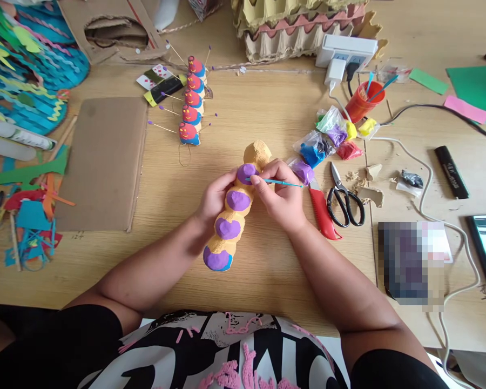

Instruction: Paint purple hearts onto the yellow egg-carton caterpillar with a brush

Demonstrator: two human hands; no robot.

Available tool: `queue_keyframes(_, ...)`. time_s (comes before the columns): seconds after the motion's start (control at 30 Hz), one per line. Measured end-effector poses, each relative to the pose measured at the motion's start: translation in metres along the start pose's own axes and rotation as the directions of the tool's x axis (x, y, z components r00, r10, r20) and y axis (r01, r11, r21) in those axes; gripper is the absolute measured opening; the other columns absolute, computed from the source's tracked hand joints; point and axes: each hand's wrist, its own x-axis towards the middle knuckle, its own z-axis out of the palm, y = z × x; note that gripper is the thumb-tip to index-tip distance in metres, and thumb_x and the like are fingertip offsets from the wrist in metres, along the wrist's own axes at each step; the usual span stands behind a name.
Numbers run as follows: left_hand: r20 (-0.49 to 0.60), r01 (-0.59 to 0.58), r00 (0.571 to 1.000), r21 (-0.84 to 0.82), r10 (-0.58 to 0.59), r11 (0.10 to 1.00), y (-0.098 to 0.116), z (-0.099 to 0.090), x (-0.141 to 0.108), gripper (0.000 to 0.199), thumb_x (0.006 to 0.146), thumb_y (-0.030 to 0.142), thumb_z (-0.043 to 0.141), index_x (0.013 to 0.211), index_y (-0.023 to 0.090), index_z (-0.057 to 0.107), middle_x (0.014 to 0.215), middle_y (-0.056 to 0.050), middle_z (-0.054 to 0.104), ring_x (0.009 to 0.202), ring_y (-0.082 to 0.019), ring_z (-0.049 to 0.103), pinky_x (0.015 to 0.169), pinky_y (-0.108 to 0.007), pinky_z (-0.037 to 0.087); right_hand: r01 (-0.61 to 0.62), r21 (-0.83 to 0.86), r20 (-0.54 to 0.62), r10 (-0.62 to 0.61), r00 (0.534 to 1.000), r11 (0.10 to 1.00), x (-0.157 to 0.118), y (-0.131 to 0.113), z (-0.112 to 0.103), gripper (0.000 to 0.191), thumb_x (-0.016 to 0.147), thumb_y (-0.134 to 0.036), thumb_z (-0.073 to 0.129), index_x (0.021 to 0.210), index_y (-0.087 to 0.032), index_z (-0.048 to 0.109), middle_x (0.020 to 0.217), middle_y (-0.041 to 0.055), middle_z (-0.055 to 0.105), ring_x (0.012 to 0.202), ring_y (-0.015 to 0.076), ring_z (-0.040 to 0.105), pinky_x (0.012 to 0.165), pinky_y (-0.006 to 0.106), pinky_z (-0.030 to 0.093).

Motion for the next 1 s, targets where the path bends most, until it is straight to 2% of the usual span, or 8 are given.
queue_keyframes(0.1,0.033,-0.048,0.998,0.024,0.047,0.999,-0.001,0.0,0.001,0.027,0.108,0.043,0.075,0.095,0.023,0.088,0.106,-0.006,0.088,0.124,-0.029,0.082,0.11,-0.036,0.063,-0.017,-0.02,-0.007,0.017,1.0,1.0,0.0,-0.001,0.0,0.056,0.095,-0.072,0.091,0.08,-0.026,0.061,0.078,-0.0026,0.061,0.075,0.0168,0.059,0.075,0.037,0.052)
queue_keyframes(0.23,0.057,-0.073,0.996,0.03,0.071,0.997,-0.002,-0.002,0.002,0.032,0.113,0.032,0.061,0.099,0.02,0.087,0.107,-0.005,0.088,0.118,-0.022,0.082,0.11,-0.032,0.06,-0.023,-0.035,-0.005,0.023,1.0,0.999,0.0,0.0,0.001,0.056,0.095,-0.073,0.09,0.08,-0.026,0.061,0.078,-0.0022,0.061,0.075,0.0173,0.06,0.074,0.037,0.053)
queue_keyframes(0.37,0.004,-0.007,1.0,0.028,0.007,1.0,0.0,-0.003,0.001,0.029,0.111,0.041,0.068,0.09,0.027,0.082,0.092,-0.003,0.084,0.109,-0.026,0.083,0.106,-0.04,0.062,0.023,0.031,-0.098,-0.02,0.995,0.999,-0.002,0.006,0.002,0.046,0.1,-0.069,0.086,0.089,-0.029,0.066,0.08,-0.0025,0.061,0.072,0.0172,0.059,0.068,0.035,0.052)
queue_keyframes(0.47,-0.057,0.049,0.997,-0.007,-0.049,0.999,0.001,-0.003,0.0,0.03,0.105,0.05,0.079,0.083,0.03,0.077,0.081,-0.003,0.078,0.105,-0.033,0.085,0.104,-0.048,0.064,0.037,0.02,-0.172,-0.033,0.985,0.999,-0.003,0.008,0.0,0.033,0.113,-0.063,0.072,0.105,-0.031,0.077,0.079,-0.0027,0.061,0.07,0.017,0.06,0.068,0.036,0.051)
queue_keyframes(0.57,-0.075,0.015,0.997,0.002,-0.015,1.0,0.001,-0.002,0.0,0.026,0.103,0.048,0.082,0.084,0.03,0.079,0.089,-0.004,0.083,0.114,-0.034,0.084,0.107,-0.046,0.064,0.047,-0.122,-0.094,-0.059,0.994,0.991,-0.004,0.003,-0.004,0.036,0.118,-0.061,0.063,0.114,-0.032,0.084,0.084,0.0005,0.067,0.078,0.0202,0.067,0.079,0.041,0.057)
queue_keyframes(0.7,0.004,-0.099,0.995,0.105,0.099,0.989,-0.002,-0.004,0.003,0.023,0.106,0.041,0.075,0.094,0.025,0.087,0.108,-0.005,0.089,0.124,-0.03,0.082,0.11,-0.038,0.062,0.063,-0.245,0.02,-0.06,0.998,0.968,-0.005,-0.002,-0.009,0.023,0.104,-0.057,0.086,0.115,-0.036,0.085,0.088,0.0036,0.067,0.085,0.028,0.067,0.091,0.052,0.06)
queue_keyframes(0.83,0.024,-0.143,0.99,0.166,0.142,0.976,-0.004,-0.007,0.004,0.025,0.108,0.042,0.071,0.096,0.026,0.088,0.111,-0.004,0.09,0.124,-0.028,0.082,0.109,-0.037,0.062,0.086,-0.267,0.067,-0.07,0.995,0.96,-0.004,0.0,-0.012,0.023,0.102,-0.05,0.091,0.119,-0.038,0.083,0.087,0.0029,0.065,0.085,0.0282,0.065,0.092,0.053,0.059)
queue_keyframes(1.0,0.039,-0.149,0.989,0.132,0.145,0.98,-0.004,-0.007,0.003,0.022,0.105,0.04,0.075,0.094,0.026,0.088,0.112,-0.006,0.091,0.123,-0.031,0.083,0.111,-0.04,0.061,0.213,-0.264,0.09,-0.196,0.976,0.941,-0.003,0.004,-0.011,0.02,0.104,-0.037,0.088,0.123,-0.035,0.083,0.089,-0.0002,0.069,0.084,0.0232,0.068,0.081,0.046,0.056)
